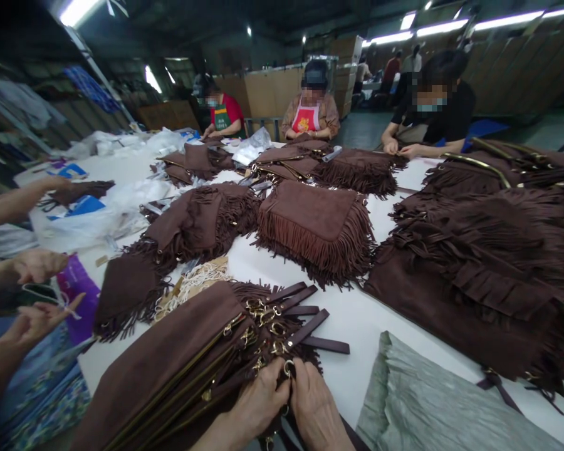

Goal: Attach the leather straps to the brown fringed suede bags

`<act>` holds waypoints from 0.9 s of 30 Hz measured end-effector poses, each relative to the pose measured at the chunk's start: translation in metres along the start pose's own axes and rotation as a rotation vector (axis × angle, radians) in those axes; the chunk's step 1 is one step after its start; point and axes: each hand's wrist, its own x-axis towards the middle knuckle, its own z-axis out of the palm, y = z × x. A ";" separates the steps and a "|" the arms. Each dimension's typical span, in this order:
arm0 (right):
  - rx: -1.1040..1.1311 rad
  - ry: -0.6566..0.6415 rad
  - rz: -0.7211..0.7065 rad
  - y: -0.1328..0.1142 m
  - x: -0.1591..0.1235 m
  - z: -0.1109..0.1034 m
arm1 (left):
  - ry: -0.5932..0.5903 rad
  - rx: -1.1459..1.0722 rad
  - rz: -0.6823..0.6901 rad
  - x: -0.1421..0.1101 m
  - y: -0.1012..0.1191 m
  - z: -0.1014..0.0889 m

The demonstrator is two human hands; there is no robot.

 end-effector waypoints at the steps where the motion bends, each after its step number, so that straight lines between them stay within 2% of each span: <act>1: 0.020 -0.013 -0.022 0.001 0.001 -0.001 | -0.006 0.002 0.005 0.000 -0.001 0.001; 5: 0.059 -0.080 -0.086 0.005 0.007 -0.009 | 0.005 0.019 0.024 0.000 -0.003 0.000; 10: -0.010 -0.118 -0.203 0.015 0.007 -0.012 | 0.025 0.030 0.049 -0.001 -0.003 -0.004; 15: -0.044 -0.101 -0.179 0.017 -0.005 -0.014 | 0.058 0.063 0.071 0.000 -0.001 -0.002; 18: 0.079 -0.205 -0.031 0.004 -0.002 -0.036 | 0.091 0.115 0.218 -0.008 -0.014 0.001; 21: 0.438 -0.363 0.295 -0.017 0.016 -0.067 | 0.248 0.185 0.543 -0.028 -0.044 0.007; 24: 0.714 -0.358 0.497 -0.034 0.040 -0.086 | 0.529 0.264 0.819 -0.055 -0.077 0.020; 25: 0.770 -0.336 0.527 -0.038 0.048 -0.088 | 0.575 0.286 0.867 -0.063 -0.084 0.026; 27: 0.849 -0.310 0.563 -0.043 0.062 -0.090 | 0.553 0.308 0.846 -0.074 -0.090 0.038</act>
